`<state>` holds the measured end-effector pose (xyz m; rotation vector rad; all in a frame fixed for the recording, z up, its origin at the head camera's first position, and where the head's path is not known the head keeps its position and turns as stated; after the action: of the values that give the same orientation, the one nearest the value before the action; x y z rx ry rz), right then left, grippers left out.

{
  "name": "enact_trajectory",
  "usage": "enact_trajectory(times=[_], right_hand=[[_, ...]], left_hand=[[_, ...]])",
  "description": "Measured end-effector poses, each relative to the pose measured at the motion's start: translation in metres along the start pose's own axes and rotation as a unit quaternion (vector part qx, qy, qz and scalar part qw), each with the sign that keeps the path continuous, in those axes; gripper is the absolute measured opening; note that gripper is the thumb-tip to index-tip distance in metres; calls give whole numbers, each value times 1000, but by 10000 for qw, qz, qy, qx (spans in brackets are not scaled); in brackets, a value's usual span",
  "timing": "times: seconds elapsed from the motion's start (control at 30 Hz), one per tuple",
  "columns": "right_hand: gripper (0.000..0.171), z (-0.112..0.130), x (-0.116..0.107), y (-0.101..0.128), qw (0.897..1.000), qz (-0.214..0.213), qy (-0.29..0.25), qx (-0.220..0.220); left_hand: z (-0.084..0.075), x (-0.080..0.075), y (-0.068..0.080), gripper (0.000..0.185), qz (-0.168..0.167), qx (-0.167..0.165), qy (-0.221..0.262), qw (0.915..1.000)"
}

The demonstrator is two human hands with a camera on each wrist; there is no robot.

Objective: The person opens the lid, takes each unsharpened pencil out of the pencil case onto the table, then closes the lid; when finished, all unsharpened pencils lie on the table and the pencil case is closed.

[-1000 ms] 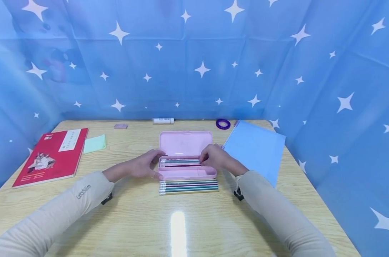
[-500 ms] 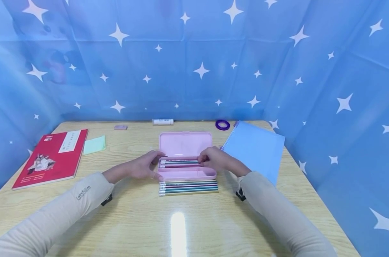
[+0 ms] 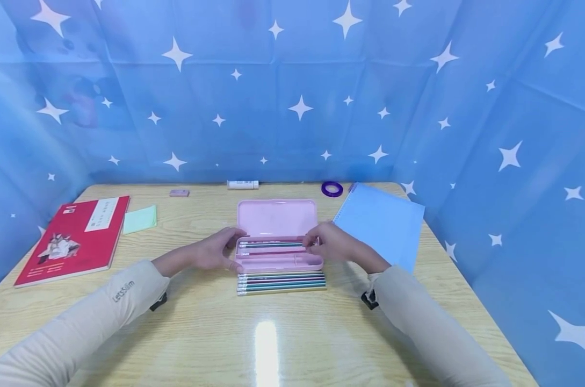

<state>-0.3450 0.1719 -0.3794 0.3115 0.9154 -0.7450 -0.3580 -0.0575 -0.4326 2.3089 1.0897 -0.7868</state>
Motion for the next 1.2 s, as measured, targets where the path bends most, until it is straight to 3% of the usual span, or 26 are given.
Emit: enact_trajectory(times=[0.23, 0.6, 1.2], right_hand=[[12, 11, 4, 21, 9995, 40, -236, 199], [14, 36, 27, 42, 9987, 265, -426, -101], [8, 44, 41, 52, 9993, 72, 180, -316]], left_hand=[[0, 0, 1, 99, 12, -91, -44, 9999], [1, -1, 1, 99, 12, -98, -198, 9998], [0, -1, 2, 97, 29, -61, -123, 9999]])
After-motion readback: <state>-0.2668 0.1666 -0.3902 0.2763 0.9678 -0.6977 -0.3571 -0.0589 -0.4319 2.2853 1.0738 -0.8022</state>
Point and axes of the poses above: each hand's wrist, its own y-axis away from the middle knuckle, its own x-axis out of the palm, z = x × y, the point moved 9 cm from there along -y, towards the middle knuckle, and after that the axes turned 5 degrees about -x, right-handed, at the moved point
